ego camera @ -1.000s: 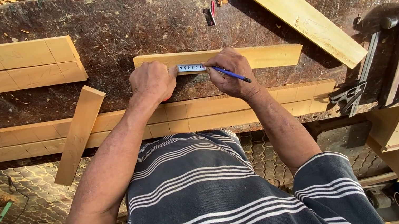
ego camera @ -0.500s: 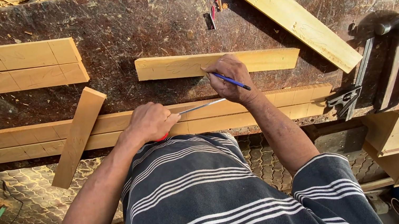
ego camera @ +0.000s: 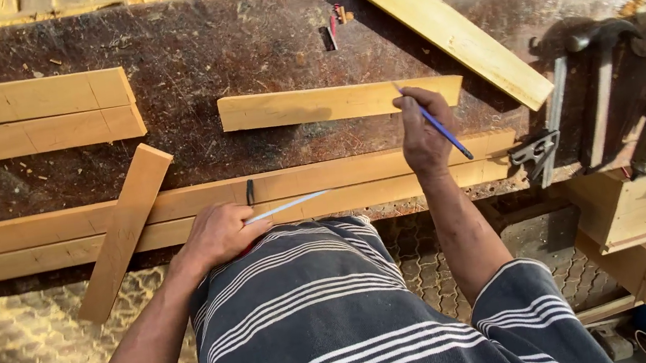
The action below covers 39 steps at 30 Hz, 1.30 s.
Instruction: The person arranges wooden strips on a workbench, then measures them with a tape measure and marks cut lines using a pencil. They then use a combination square to draw straight square lines across several boards, repositioning each piece as they work.
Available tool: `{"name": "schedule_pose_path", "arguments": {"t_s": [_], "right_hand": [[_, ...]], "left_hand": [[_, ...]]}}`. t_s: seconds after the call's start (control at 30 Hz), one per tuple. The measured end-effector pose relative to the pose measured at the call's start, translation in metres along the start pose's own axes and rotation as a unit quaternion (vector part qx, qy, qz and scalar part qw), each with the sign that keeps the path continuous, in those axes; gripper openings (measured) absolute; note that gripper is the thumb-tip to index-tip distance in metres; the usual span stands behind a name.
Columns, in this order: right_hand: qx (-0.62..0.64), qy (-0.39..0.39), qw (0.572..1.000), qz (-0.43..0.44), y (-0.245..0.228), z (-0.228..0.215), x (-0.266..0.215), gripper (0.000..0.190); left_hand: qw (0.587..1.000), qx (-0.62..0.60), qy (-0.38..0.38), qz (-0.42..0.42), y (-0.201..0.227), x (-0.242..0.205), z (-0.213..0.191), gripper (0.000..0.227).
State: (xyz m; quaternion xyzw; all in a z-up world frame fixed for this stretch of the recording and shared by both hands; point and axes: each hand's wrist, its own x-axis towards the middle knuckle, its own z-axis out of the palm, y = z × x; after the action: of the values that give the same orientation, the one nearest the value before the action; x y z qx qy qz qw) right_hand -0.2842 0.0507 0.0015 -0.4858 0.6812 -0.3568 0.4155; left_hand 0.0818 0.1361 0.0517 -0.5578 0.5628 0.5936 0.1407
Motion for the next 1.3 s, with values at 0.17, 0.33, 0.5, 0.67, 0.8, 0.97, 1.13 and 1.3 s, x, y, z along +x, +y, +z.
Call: {"name": "schedule_pose_path", "arguments": {"t_s": [0.17, 0.33, 0.5, 0.67, 0.8, 0.97, 1.13, 1.3], "right_hand": [[-0.041, 0.019, 0.997, -0.06, 0.018, -0.028, -0.065, 0.013], [-0.049, -0.028, 0.996, 0.068, 0.003, -0.007, -0.148, 0.018], [-0.141, -0.106, 0.984, 0.028, -0.025, -0.004, -0.157, 0.03], [-0.319, -0.142, 0.934, -0.072, 0.0, -0.025, -0.095, 0.04], [-0.345, -0.128, 0.894, -0.257, -0.001, -0.016, -0.036, 0.051], [-0.384, -0.146, 0.866, -0.284, 0.035, 0.006, 0.005, 0.052], [-0.329, -0.192, 0.887, -0.262, 0.035, -0.002, 0.011, 0.051], [-0.323, -0.119, 0.886, -0.309, 0.03, -0.012, 0.013, 0.057]], "left_hand": [[0.989, 0.065, 0.13, -0.012, -0.049, -0.011, 0.035, 0.045], [0.949, 0.136, 0.279, 0.054, -0.07, -0.008, 0.051, 0.04], [0.948, 0.169, 0.26, 0.072, -0.062, -0.019, 0.043, 0.035], [0.932, 0.192, 0.304, 0.049, -0.053, -0.029, 0.05, 0.031], [0.882, 0.204, 0.424, 0.035, -0.034, -0.028, 0.059, 0.032], [0.875, 0.184, 0.446, 0.032, -0.021, -0.012, 0.09, 0.034], [0.879, 0.177, 0.443, 0.023, 0.003, -0.005, 0.099, 0.035], [0.876, 0.181, 0.447, 0.005, 0.015, -0.002, 0.101, 0.038]]}}
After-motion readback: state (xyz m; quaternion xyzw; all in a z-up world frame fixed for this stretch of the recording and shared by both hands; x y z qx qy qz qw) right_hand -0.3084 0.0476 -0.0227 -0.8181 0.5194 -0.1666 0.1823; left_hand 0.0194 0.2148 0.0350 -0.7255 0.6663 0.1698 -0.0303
